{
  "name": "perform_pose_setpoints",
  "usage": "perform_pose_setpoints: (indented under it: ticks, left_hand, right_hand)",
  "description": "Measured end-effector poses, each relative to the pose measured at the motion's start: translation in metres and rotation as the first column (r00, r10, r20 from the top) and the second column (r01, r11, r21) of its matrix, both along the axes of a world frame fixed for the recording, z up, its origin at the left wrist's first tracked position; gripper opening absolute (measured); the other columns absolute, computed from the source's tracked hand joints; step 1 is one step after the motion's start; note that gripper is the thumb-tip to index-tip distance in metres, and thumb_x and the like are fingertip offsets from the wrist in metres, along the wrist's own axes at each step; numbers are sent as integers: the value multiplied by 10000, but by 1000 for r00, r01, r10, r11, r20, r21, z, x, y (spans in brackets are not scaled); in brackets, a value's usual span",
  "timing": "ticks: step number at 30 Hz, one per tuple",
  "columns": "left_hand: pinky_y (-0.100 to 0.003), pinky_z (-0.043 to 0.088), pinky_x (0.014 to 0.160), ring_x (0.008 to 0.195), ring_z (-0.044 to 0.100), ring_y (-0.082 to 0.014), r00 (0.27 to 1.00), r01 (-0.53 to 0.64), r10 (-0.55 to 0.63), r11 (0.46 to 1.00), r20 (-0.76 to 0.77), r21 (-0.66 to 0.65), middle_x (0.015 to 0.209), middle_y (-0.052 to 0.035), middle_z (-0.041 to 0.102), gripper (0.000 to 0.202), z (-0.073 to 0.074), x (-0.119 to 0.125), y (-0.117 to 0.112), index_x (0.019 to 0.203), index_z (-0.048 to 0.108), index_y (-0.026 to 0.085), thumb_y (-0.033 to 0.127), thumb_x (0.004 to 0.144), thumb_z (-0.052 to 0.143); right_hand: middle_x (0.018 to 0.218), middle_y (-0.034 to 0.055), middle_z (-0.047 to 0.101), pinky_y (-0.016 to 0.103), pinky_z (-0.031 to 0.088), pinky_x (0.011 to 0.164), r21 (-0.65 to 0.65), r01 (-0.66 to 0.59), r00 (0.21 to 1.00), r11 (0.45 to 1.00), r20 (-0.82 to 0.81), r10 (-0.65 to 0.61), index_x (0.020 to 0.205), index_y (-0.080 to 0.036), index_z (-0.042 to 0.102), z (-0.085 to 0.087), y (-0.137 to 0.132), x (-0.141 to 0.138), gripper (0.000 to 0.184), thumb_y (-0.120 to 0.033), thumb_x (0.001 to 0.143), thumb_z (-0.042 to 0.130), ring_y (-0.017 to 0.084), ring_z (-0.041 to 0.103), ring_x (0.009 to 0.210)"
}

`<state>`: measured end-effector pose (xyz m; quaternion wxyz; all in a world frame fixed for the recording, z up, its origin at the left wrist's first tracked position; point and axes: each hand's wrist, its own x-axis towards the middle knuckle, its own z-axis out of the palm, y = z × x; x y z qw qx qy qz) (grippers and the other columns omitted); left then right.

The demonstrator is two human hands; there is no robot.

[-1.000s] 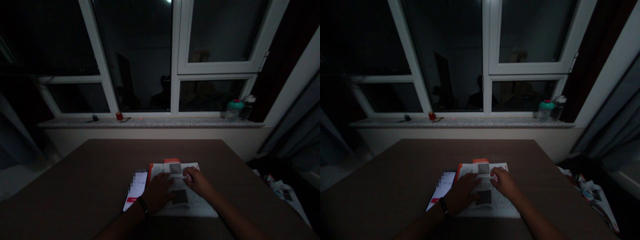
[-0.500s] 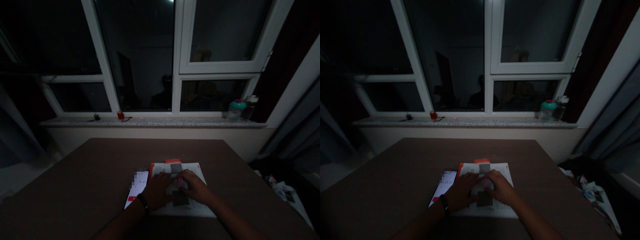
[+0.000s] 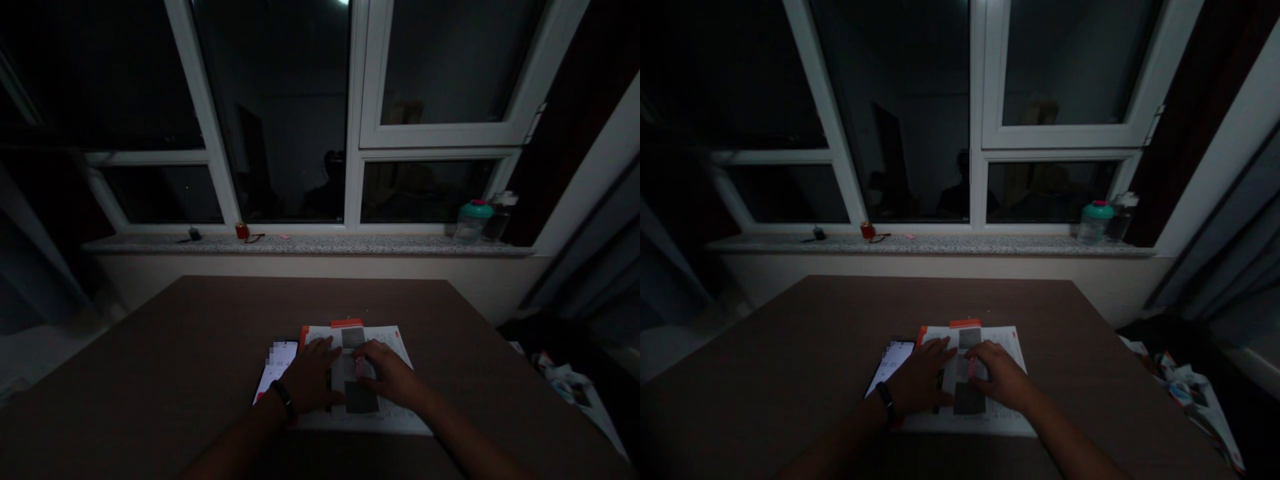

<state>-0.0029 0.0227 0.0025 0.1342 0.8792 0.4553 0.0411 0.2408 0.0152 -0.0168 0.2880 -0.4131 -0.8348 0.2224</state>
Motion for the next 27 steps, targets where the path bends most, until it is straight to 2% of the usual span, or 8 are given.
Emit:
perform_pose_setpoints:
  ticks: [11, 21, 27]
  left_hand:
    - [-553, 247, 1114, 1404, 252, -394, 1000, -2, 2, 1000, 1, 14, 1552, -168, 272, 944, 5, 2, -4, 1448, 425, 201, 584, 668, 794]
    - [-540, 270, 1112, 1396, 272, -388, 1000, -17, 17, 999, 2, 44, 1538, -167, 303, 942, 0, 1, -3, 1439, 435, 214, 593, 660, 805]
    - [-527, 291, 1103, 1372, 318, -370, 999, -17, 13, 994, 34, 106, 1504, -148, 364, 793, -6, 2, -4, 1410, 464, 224, 543, 748, 761]
  right_hand:
    - [1130, 42, 623, 363, 416, 943, -12, -3, 1000, 1000, -14, 3, 1161, -265, 595, 3, -2, 0, 478, -112, 720, 697, 242, 548, 1089]
    - [1102, 46, 625, 356, 424, 933, -22, 8, 1000, 1000, -13, -9, 1128, -253, 602, 3, -1, -1, 440, -107, 722, 688, 239, 553, 1069]
    - [1099, 48, 628, 363, 423, 940, -29, 7, 1000, 1000, -1, -7, 1125, -248, 606, 4, -1, -1, 432, -109, 724, 690, 242, 553, 1073]
